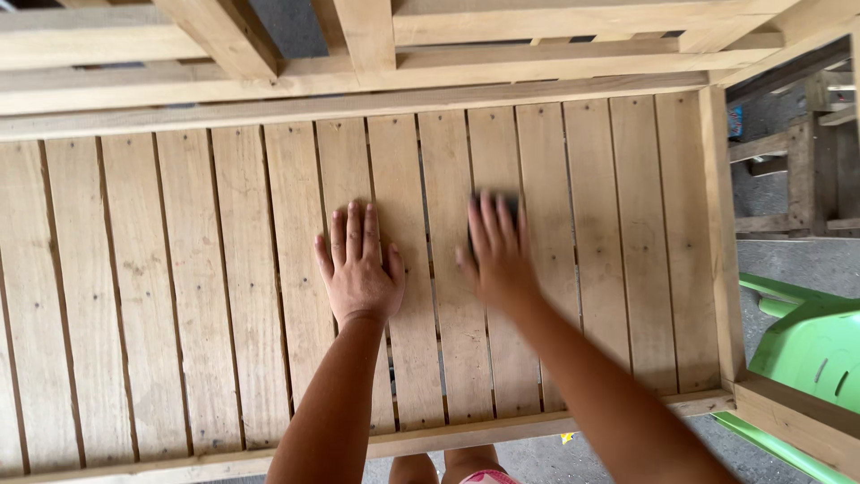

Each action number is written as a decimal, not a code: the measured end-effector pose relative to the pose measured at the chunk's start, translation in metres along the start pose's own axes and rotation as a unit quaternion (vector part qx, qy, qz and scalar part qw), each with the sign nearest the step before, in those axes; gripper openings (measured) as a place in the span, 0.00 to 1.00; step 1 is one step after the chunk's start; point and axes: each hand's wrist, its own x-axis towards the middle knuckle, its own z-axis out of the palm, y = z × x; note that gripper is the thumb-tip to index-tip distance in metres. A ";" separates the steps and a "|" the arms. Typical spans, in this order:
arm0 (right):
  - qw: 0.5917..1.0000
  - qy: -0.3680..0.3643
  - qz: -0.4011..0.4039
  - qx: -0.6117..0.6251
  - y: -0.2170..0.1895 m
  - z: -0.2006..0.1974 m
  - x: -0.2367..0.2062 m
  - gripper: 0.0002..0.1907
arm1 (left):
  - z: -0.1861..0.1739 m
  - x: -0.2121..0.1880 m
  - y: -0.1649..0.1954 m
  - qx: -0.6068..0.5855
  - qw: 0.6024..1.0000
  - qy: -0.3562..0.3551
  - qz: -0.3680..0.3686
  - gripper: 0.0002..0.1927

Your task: The person sands the surface of a wooden chair using a sanding block. They move the sanding block back and forth across the slats and frame of the chair, smoothing the wood.

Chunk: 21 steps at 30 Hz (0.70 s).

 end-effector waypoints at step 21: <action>0.999 0.007 -0.005 0.030 0.009 -0.019 0.030 0.37 | -0.001 -0.002 0.001 -0.004 1.000 0.012 0.003 0.35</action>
